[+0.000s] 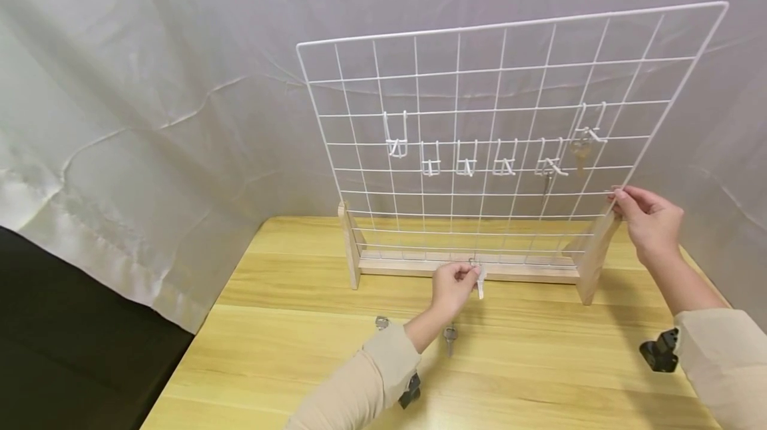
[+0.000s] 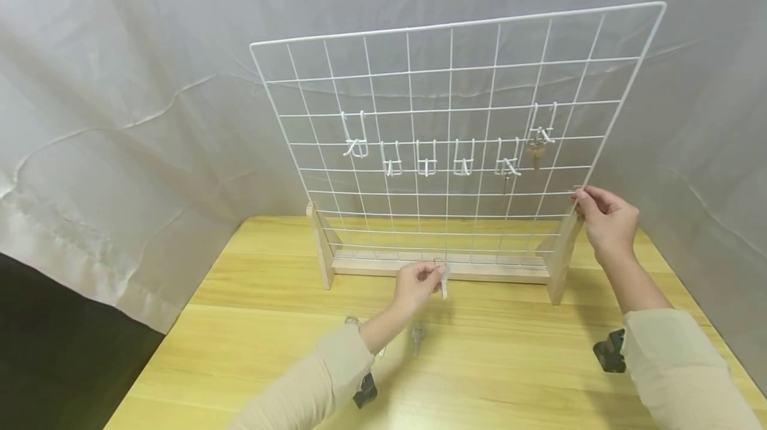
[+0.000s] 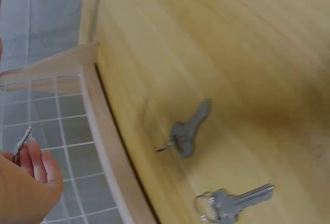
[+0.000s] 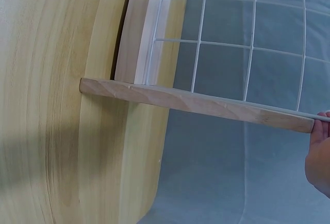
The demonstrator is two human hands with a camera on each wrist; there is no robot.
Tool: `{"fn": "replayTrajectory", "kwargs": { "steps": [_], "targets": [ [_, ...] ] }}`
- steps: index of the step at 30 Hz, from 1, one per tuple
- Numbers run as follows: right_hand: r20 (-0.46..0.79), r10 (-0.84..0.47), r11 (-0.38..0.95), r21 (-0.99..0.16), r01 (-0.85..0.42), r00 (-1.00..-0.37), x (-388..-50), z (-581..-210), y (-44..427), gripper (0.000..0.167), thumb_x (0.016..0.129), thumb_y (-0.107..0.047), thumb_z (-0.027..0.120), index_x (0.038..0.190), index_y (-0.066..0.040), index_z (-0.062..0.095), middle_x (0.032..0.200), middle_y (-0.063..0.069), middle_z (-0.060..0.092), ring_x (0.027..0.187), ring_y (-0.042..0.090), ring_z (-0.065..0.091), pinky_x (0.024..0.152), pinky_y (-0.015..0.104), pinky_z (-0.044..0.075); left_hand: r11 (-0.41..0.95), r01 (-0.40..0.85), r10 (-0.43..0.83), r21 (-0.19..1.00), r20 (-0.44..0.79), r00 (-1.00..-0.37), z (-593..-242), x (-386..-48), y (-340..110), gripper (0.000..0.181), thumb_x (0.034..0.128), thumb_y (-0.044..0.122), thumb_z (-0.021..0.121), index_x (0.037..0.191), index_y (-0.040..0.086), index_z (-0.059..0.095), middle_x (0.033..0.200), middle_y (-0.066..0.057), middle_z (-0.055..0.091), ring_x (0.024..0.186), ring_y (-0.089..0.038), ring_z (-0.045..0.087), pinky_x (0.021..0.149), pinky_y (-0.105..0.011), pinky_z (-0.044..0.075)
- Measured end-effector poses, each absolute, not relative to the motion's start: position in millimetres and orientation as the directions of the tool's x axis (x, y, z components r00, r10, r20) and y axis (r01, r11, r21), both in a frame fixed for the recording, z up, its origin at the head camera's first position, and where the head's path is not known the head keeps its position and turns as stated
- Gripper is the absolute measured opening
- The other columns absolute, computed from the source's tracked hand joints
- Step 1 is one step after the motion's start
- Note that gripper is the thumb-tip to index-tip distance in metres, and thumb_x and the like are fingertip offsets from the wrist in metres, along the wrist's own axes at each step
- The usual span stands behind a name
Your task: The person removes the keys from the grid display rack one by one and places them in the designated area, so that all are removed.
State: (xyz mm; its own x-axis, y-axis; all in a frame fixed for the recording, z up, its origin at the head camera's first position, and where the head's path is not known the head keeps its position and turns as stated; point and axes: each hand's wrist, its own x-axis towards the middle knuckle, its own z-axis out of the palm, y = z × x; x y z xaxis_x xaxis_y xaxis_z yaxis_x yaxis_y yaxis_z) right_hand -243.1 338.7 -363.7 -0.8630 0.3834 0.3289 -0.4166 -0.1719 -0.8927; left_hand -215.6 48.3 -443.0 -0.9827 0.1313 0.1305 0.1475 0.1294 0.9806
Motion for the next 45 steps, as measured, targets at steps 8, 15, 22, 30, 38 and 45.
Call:
{"fn": "replayTrajectory", "kwargs": {
  "steps": [8, 15, 22, 30, 38, 45],
  "targets": [
    [0.323, 0.392, -0.162, -0.898, -0.41, -0.862, -242.8, -363.3, 339.4, 0.022, 0.087, 0.003, 0.057, 0.082, -0.013, 0.071, 0.073, -0.009, 0.072, 0.065, -0.001, 0.067, 0.06, 0.007, 0.052, 0.183, 0.155, 0.173, 0.971, 0.124, -0.977, -462.2, -203.2, 47.4, 0.013, 0.0858, 0.009, 0.063, 0.085, -0.003, 0.069, 0.071, -0.005, 0.067, 0.063, -0.013, 0.065, 0.056, -0.014, 0.053],
    [0.32, 0.399, -0.155, -0.9, -0.407, -0.859, -241.2, -361.9, 338.6, 0.022, 0.087, 0.003, 0.058, 0.081, -0.014, 0.072, 0.072, -0.009, 0.072, 0.064, -0.001, 0.066, 0.06, 0.007, 0.051, 0.185, -0.015, 0.138, 0.983, -0.042, -0.99, -477.0, -199.5, 51.8, 0.01, 0.0819, 0.007, 0.067, 0.084, -0.002, 0.07, 0.076, -0.01, 0.07, 0.061, -0.01, 0.064, 0.061, -0.021, 0.057],
    [0.323, 0.407, -0.17, -0.892, -0.418, -0.854, -240.7, -360.9, 338.0, 0.021, 0.086, 0.003, 0.059, 0.081, -0.013, 0.072, 0.071, -0.008, 0.072, 0.064, -0.001, 0.067, 0.059, 0.007, 0.052, 0.227, -0.055, 0.137, 0.972, -0.088, -0.987, -488.2, -193.4, 52.9, 0.007, 0.0795, 0.006, 0.069, 0.078, -0.001, 0.07, 0.073, -0.008, 0.07, 0.055, -0.006, 0.059, 0.052, -0.016, 0.053],
    [0.315, 0.41, -0.176, -0.894, -0.413, -0.856, -241.8, -360.4, 338.1, 0.02, 0.086, 0.002, 0.059, 0.081, -0.013, 0.071, 0.072, -0.009, 0.072, 0.064, -0.001, 0.067, 0.06, 0.007, 0.052, 0.324, -0.04, 0.173, 0.945, -0.101, -0.98, -496.2, -186.0, 49.7, 0.007, 0.0792, -0.001, 0.067, 0.073, -0.005, 0.068, 0.068, -0.009, 0.069, 0.05, -0.004, 0.055, 0.046, -0.011, 0.048],
    [0.336, 0.407, -0.185, -0.88, -0.437, -0.849, -242.8, -362.0, 336.5, 0.023, 0.086, 0.005, 0.057, 0.08, -0.011, 0.071, 0.071, -0.007, 0.072, 0.064, 0.0, 0.067, 0.061, 0.007, 0.052, 0.368, -0.124, 0.111, 0.921, -0.176, -0.978, -501.1, -181.7, 53.2, 0.008, 0.0782, -0.005, 0.066, 0.071, -0.003, 0.067, 0.059, -0.008, 0.064, 0.041, -0.016, 0.058, 0.042, -0.023, 0.052],
    [0.34, 0.399, -0.176, -0.883, -0.435, -0.852, -241.8, -363.7, 336.0, 0.022, 0.087, 0.004, 0.057, 0.081, -0.011, 0.072, 0.071, -0.007, 0.072, 0.065, 0.0, 0.067, 0.06, 0.007, 0.052, 0.432, -0.115, 0.108, 0.895, -0.178, -0.978, -501.6, -174.8, 53.1, 0.014, 0.0756, -0.007, 0.068, 0.064, -0.002, 0.062, 0.051, -0.008, 0.06, 0.039, -0.018, 0.058, 0.039, -0.021, 0.051]
  ]
}}
